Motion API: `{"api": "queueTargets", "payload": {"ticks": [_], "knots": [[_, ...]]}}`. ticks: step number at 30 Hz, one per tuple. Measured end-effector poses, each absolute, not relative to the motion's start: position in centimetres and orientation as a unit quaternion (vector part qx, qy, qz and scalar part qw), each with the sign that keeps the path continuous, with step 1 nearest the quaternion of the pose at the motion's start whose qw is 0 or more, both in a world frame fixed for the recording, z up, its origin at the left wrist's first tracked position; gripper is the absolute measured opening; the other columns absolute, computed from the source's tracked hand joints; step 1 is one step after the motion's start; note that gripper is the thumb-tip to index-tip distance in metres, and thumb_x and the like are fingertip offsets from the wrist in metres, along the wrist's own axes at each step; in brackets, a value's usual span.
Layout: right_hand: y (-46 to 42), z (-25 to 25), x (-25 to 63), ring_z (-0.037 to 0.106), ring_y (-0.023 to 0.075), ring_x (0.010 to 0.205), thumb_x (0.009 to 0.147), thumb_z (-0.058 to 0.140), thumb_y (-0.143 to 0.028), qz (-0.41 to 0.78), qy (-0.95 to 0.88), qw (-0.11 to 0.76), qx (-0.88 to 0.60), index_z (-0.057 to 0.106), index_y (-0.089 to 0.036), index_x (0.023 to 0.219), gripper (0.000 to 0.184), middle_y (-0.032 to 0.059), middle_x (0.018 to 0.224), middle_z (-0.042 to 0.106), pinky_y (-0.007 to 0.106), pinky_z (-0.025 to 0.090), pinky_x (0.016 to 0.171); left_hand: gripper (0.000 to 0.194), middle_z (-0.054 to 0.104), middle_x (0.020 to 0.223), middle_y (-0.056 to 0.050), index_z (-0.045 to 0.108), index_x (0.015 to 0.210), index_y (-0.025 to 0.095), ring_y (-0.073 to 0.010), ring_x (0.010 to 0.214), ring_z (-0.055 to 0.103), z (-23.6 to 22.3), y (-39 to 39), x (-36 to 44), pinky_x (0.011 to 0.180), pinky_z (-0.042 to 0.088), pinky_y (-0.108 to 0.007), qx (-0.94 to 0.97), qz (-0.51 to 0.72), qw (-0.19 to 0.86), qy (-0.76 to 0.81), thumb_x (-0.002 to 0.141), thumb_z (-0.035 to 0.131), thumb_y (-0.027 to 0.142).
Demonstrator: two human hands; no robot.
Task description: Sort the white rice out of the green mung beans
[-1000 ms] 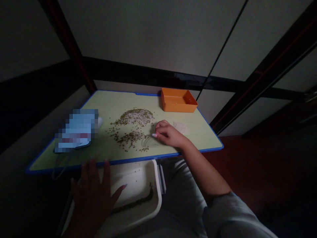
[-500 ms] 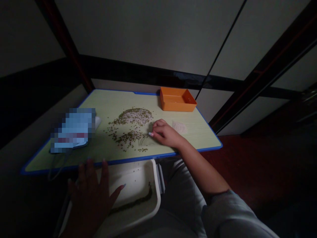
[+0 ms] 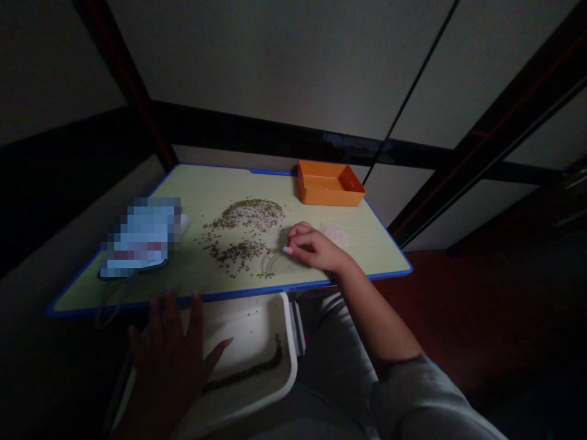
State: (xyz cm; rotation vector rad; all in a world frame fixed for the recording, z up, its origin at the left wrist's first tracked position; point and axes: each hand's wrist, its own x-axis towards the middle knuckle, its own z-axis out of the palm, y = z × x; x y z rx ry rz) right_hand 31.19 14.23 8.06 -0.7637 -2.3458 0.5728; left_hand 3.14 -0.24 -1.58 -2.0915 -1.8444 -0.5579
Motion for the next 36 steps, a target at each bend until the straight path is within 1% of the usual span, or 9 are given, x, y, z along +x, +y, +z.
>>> {"api": "queueTargets", "payload": {"ticks": [5, 9, 13, 18, 23, 28, 36], "knots": [[14.1, 8.1, 30.9, 0.048, 0.0177, 0.089, 0.092, 0.055, -0.030, 0.226, -0.889, 0.281, -0.283, 0.055, -0.018, 0.067, 0.028, 0.0039, 0.083, 0.053, 0.035, 0.040, 0.089, 0.093, -0.003, 0.160, -0.022, -0.005, 0.148, 0.023, -0.0398, 0.148, 0.001, -1.6, -0.3, 3.1, 0.111, 0.013, -0.072, -0.727, -0.190, 0.141, -0.645, 0.082, 0.054, 0.049], [14.1, 8.0, 30.3, 0.048, 0.0180, 0.089, 0.092, 0.055, -0.030, 0.209, -0.893, 0.279, -0.284, 0.056, -0.018, 0.067, 0.027, 0.0040, 0.083, 0.054, 0.035, 0.040, 0.088, 0.094, -0.003, 0.160, -0.022, -0.006, 0.149, 0.025, -0.0410, 0.148, 0.002, -1.4, -0.4, 3.3, 0.111, 0.013, -0.073, -0.725, -0.199, 0.137, -0.645, 0.081, 0.055, 0.048], [14.2, 7.6, 29.6, 0.047, 0.0175, 0.087, 0.092, 0.054, -0.028, 0.171, -0.894, 0.297, -0.291, 0.056, -0.018, 0.069, 0.025, 0.0041, 0.082, 0.053, 0.033, 0.040, 0.087, 0.092, -0.004, 0.160, -0.022, -0.004, 0.149, 0.023, -0.0400, 0.148, 0.001, -1.4, -0.4, 3.3, 0.112, 0.012, -0.072, -0.727, -0.198, 0.137, -0.643, 0.081, 0.054, 0.048], [14.2, 7.5, 29.5, 0.046, 0.0175, 0.085, 0.092, 0.052, -0.028, 0.148, -0.887, 0.313, -0.305, 0.052, -0.019, 0.066, 0.028, 0.0036, 0.080, 0.052, 0.034, 0.039, 0.086, 0.089, -0.005, 0.160, -0.020, -0.003, 0.148, 0.025, -0.0389, 0.148, -0.001, -1.4, -0.3, 3.2, 0.112, 0.009, -0.073, -0.726, -0.212, 0.115, -0.644, 0.082, 0.053, 0.048], [14.4, 7.7, 30.7, 0.047, 0.0176, 0.085, 0.094, 0.049, -0.030, 0.151, -0.867, 0.341, -0.331, 0.049, -0.019, 0.063, 0.032, 0.0040, 0.081, 0.052, 0.034, 0.039, 0.085, 0.088, -0.004, 0.160, -0.022, 0.000, 0.148, 0.020, -0.0401, 0.148, -0.001, -1.4, -0.3, 3.1, 0.112, 0.009, -0.072, -0.729, -0.200, 0.116, -0.645, 0.083, 0.052, 0.047], [14.7, 7.6, 31.9, 0.047, 0.0175, 0.083, 0.093, 0.052, -0.030, 0.149, -0.869, 0.324, -0.342, 0.049, -0.019, 0.062, 0.032, 0.0038, 0.080, 0.052, 0.034, 0.039, 0.083, 0.090, -0.004, 0.160, -0.019, -0.002, 0.148, 0.025, -0.0386, 0.148, 0.000, -1.6, -0.3, 3.0, 0.111, 0.010, -0.073, -0.729, -0.209, 0.130, -0.639, 0.081, 0.054, 0.049], [14.7, 7.2, 32.5, 0.047, 0.0173, 0.084, 0.091, 0.054, -0.027, 0.161, -0.868, 0.317, -0.346, 0.053, -0.018, 0.064, 0.029, 0.0035, 0.080, 0.051, 0.034, 0.038, 0.083, 0.092, -0.003, 0.161, -0.019, -0.003, 0.149, 0.025, -0.0384, 0.148, 0.002, -1.7, -0.3, 3.0, 0.111, 0.012, -0.073, -0.729, -0.205, 0.142, -0.638, 0.081, 0.055, 0.047]]}}
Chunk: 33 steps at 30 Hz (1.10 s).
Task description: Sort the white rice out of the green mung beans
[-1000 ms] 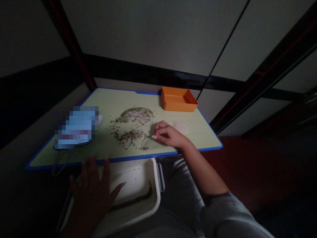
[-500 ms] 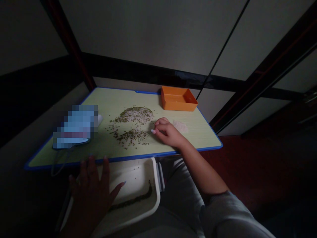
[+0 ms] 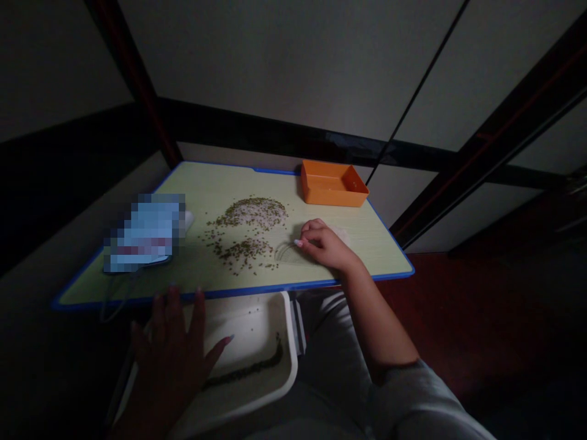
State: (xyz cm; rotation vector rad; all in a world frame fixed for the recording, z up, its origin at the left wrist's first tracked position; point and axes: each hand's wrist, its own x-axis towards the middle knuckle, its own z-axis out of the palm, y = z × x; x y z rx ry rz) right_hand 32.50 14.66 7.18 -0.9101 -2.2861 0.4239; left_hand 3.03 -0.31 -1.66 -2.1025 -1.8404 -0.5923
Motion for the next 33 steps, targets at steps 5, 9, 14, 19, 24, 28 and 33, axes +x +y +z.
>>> {"api": "queueTargets", "payload": {"ticks": [5, 9, 14, 19, 24, 28, 33], "knots": [[14.4, 7.3, 32.6, 0.047, 0.0163, 0.084, 0.091, 0.055, -0.026, 0.175, -0.869, 0.308, -0.346, 0.053, -0.018, 0.064, 0.028, 0.0027, 0.080, 0.051, 0.033, 0.037, 0.083, 0.091, -0.003, 0.160, -0.020, -0.002, 0.149, 0.023, -0.0385, 0.148, 0.001, -1.6, -0.3, 3.0, 0.111, 0.012, -0.072, -0.729, -0.197, 0.145, -0.639, 0.081, 0.054, 0.047], [14.3, 7.4, 32.5, 0.047, 0.0161, 0.085, 0.090, 0.055, -0.025, 0.178, -0.872, 0.302, -0.343, 0.054, -0.018, 0.065, 0.027, 0.0024, 0.081, 0.051, 0.033, 0.037, 0.084, 0.092, -0.004, 0.160, -0.021, -0.002, 0.149, 0.021, -0.0399, 0.148, 0.001, -1.5, -0.3, 3.0, 0.111, 0.013, -0.073, -0.733, -0.194, 0.148, -0.635, 0.081, 0.054, 0.047], [14.3, 7.3, 32.5, 0.049, 0.0169, 0.085, 0.090, 0.055, -0.026, 0.168, -0.866, 0.320, -0.346, 0.054, -0.019, 0.064, 0.028, 0.0034, 0.081, 0.053, 0.033, 0.039, 0.082, 0.091, -0.006, 0.160, -0.021, -0.003, 0.149, 0.021, -0.0412, 0.148, 0.001, -1.3, -0.3, 3.2, 0.110, 0.013, -0.074, -0.732, -0.191, 0.139, -0.639, 0.082, 0.053, 0.046], [14.8, 6.8, 32.3, 0.049, 0.0197, 0.085, 0.091, 0.054, -0.027, 0.097, -0.819, 0.362, -0.434, 0.057, -0.019, 0.067, 0.026, 0.0061, 0.081, 0.057, 0.036, 0.039, 0.081, 0.090, -0.007, 0.160, -0.022, -0.004, 0.149, 0.020, -0.0416, 0.148, -0.001, -1.3, -0.3, 3.2, 0.110, 0.012, -0.074, -0.733, -0.186, 0.133, -0.641, 0.082, 0.053, 0.044], [15.2, 6.7, 31.8, 0.049, 0.0207, 0.087, 0.090, 0.054, -0.027, 0.073, -0.823, 0.315, -0.467, 0.059, -0.019, 0.067, 0.025, 0.0071, 0.084, 0.059, 0.036, 0.040, 0.083, 0.093, -0.008, 0.159, -0.023, -0.007, 0.148, 0.020, -0.0439, 0.147, 0.000, -1.5, -0.3, 3.1, 0.109, 0.014, -0.075, -0.734, -0.183, 0.133, -0.641, 0.082, 0.053, 0.045], [15.2, 6.8, 31.6, 0.050, 0.0207, 0.089, 0.091, 0.053, -0.028, 0.087, -0.830, 0.304, -0.459, 0.061, -0.019, 0.071, 0.024, 0.0070, 0.084, 0.059, 0.036, 0.040, 0.085, 0.091, -0.005, 0.160, -0.022, -0.004, 0.149, 0.021, -0.0431, 0.147, 0.003, -1.4, -0.3, 3.3, 0.110, 0.012, -0.075, -0.731, -0.201, 0.134, -0.638, 0.082, 0.054, 0.043], [15.1, 6.9, 31.6, 0.049, 0.0207, 0.091, 0.092, 0.053, -0.030, 0.108, -0.836, 0.293, -0.451, 0.061, -0.019, 0.070, 0.025, 0.0067, 0.086, 0.060, 0.035, 0.040, 0.085, 0.091, -0.009, 0.160, -0.021, -0.007, 0.148, 0.022, -0.0403, 0.148, -0.002, -1.2, -0.4, 3.3, 0.111, 0.011, -0.073, -0.733, -0.187, 0.130, -0.641, 0.083, 0.052, 0.046]]}}
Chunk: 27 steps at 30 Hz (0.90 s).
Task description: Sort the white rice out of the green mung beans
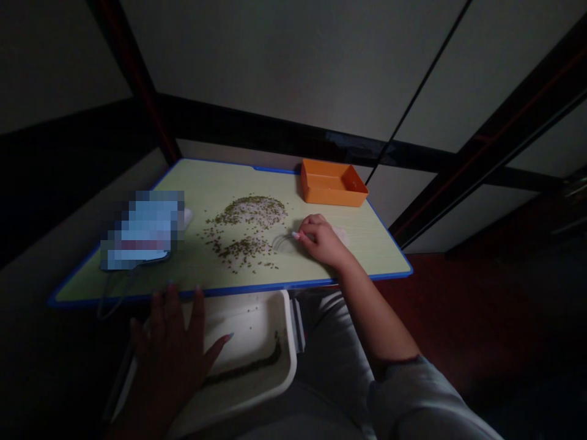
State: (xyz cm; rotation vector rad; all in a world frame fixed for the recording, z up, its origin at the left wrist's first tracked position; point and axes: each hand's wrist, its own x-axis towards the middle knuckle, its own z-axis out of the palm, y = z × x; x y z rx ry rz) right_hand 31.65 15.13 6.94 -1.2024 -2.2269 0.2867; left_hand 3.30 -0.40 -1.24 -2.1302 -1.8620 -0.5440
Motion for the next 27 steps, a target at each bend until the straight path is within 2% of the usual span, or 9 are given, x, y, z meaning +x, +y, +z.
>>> {"api": "queueTargets", "payload": {"ticks": [7, 12, 27], "knots": [[15.04, 6.91, 31.89, 0.048, 0.0214, 0.097, 0.091, 0.055, -0.031, 0.127, -0.845, 0.270, -0.443, 0.062, -0.019, 0.070, 0.025, 0.0062, 0.090, 0.058, 0.037, 0.037, 0.088, 0.094, -0.010, 0.160, -0.021, -0.012, 0.147, 0.025, -0.0398, 0.148, -0.004, -1.22, -0.35, 3.24, 0.110, 0.012, -0.074, -0.729, -0.172, 0.120, -0.651, 0.083, 0.052, 0.046], [15.01, 6.86, 32.00, 0.047, 0.0214, 0.098, 0.090, 0.056, -0.031, 0.134, -0.851, 0.271, -0.430, 0.063, -0.019, 0.071, 0.023, 0.0061, 0.093, 0.057, 0.038, 0.036, 0.088, 0.093, -0.002, 0.160, -0.022, -0.006, 0.149, 0.024, -0.0403, 0.148, 0.002, -1.21, -0.35, 3.43, 0.111, 0.013, -0.073, -0.722, -0.191, 0.134, -0.651, 0.082, 0.055, 0.045], [14.85, 6.92, 32.41, 0.046, 0.0204, 0.099, 0.090, 0.058, -0.029, 0.157, -0.857, 0.272, -0.409, 0.063, -0.019, 0.072, 0.021, 0.0045, 0.095, 0.057, 0.038, 0.033, 0.088, 0.091, -0.005, 0.160, -0.023, -0.005, 0.149, 0.021, -0.0402, 0.148, -0.001, -1.09, -0.38, 3.28, 0.110, 0.012, -0.074, -0.732, -0.185, 0.134, -0.642, 0.082, 0.052, 0.047]]}}
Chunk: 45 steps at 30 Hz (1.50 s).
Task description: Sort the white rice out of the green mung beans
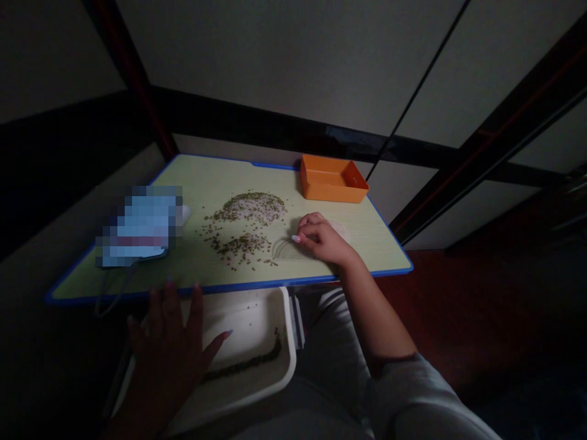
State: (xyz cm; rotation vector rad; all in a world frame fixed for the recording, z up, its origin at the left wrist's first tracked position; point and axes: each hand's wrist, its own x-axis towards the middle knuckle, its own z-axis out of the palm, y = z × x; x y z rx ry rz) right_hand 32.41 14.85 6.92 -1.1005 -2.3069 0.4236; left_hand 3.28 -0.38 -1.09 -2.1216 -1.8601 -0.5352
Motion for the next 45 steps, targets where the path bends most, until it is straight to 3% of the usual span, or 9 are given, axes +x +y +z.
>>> {"api": "queueTargets", "payload": {"ticks": [33, 45], "knots": [[14.68, 7.12, 32.55, 0.048, 0.0193, 0.095, 0.088, 0.061, -0.030, 0.178, -0.867, 0.281, -0.371, 0.064, -0.019, 0.070, 0.020, 0.0043, 0.091, 0.056, 0.037, 0.037, 0.089, 0.091, -0.009, 0.160, -0.019, -0.009, 0.148, 0.027, -0.0374, 0.149, -0.004, -1.18, -0.54, 3.27, 0.112, 0.007, -0.072, -0.728, -0.185, 0.106, -0.652, 0.083, 0.052, 0.048], [14.59, 7.19, 32.25, 0.047, 0.0186, 0.095, 0.089, 0.060, -0.030, 0.187, -0.873, 0.272, -0.360, 0.062, -0.019, 0.070, 0.022, 0.0037, 0.091, 0.054, 0.036, 0.036, 0.090, 0.091, -0.004, 0.159, -0.024, -0.007, 0.148, 0.021, -0.0392, 0.148, -0.003, -1.17, -0.48, 3.30, 0.111, 0.011, -0.072, -0.730, -0.168, 0.129, -0.650, 0.084, 0.050, 0.048]]}}
